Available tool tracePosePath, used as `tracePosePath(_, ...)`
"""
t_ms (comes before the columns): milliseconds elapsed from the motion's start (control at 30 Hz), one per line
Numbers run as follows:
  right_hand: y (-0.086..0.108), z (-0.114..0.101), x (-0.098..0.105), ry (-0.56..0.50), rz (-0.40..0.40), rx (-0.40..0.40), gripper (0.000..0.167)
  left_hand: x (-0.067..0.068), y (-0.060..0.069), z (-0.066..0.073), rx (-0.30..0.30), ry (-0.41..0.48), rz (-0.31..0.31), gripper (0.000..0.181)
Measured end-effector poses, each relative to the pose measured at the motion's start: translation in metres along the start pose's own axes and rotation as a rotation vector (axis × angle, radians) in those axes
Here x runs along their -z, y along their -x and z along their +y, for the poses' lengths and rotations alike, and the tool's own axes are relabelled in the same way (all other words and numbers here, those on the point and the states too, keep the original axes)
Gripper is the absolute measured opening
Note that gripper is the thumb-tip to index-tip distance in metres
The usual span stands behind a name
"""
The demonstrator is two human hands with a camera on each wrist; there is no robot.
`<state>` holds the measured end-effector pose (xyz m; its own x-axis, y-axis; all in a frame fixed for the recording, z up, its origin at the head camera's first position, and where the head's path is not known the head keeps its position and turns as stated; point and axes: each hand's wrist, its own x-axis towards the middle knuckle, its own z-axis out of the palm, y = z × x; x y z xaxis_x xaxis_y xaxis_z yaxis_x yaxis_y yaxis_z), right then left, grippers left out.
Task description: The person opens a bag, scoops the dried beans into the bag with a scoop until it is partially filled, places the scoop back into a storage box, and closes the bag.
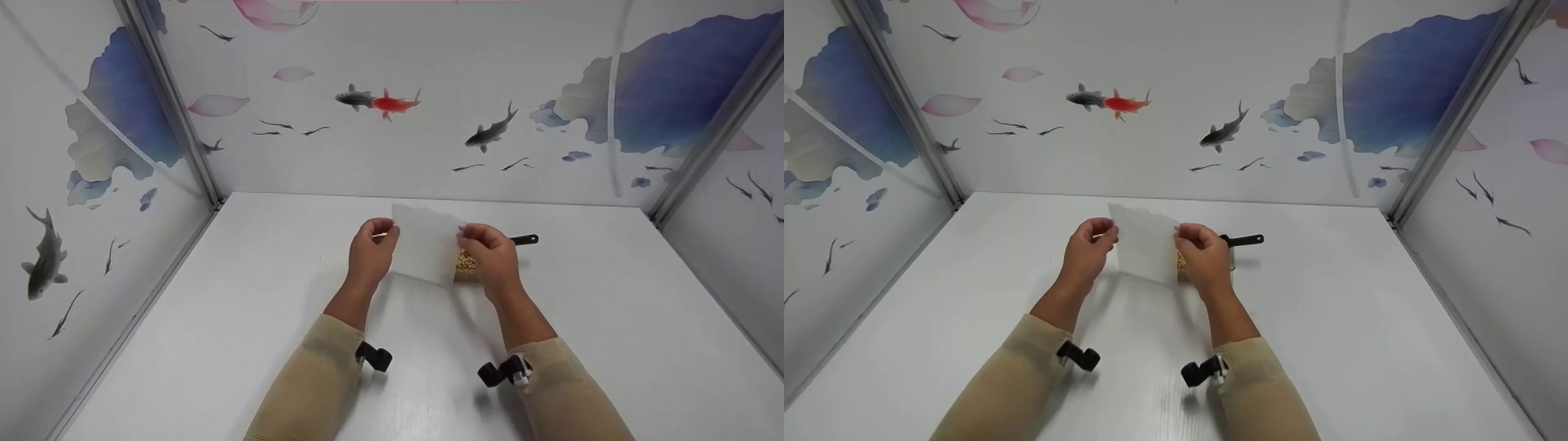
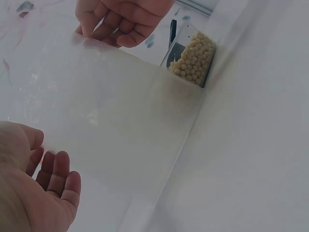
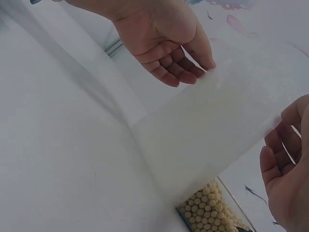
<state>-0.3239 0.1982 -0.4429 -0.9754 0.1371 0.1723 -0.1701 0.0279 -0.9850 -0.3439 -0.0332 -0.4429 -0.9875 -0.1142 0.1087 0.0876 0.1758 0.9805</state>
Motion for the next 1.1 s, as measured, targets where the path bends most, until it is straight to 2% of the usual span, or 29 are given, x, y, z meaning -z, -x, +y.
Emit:
tracePosePath(167, 0.002, -0.004, -0.001, -0.045, -0.035, 0.019, 0.026, -0.003, 0.001, 0.002, 0.000, 0.014, -0.007, 0.034)
tracePosePath(367, 0.003, -0.009, -0.006, -0.126, -0.100, 0.114, 0.038, -0.007, 0.003, 0.010, -0.043, 0.031, 0.002, 0.042)
tracePosePath(467, 0.004, -0.013, -0.009, -0.135, -0.132, 0.129, 0.043, -0.011, 0.007, 0.017, -0.048, 0.049, 0.005, 0.045)
tracePosePath(633, 0.005, -0.020, -0.014, -0.118, -0.175, 0.072, 0.046, -0.023, 0.015, 0.031, -0.027, 0.097, -0.020, 0.048)
tracePosePath(833, 0.005, -0.028, -0.023, -0.091, -0.165, -0.026, 0.040, -0.037, 0.020, 0.041, -0.008, 0.123, -0.036, 0.047)
tracePosePath(1100, 0.003, -0.036, -0.030, -0.145, -0.157, -0.055, 0.036, -0.041, 0.024, 0.050, 0.017, 0.208, -0.081, 0.044)
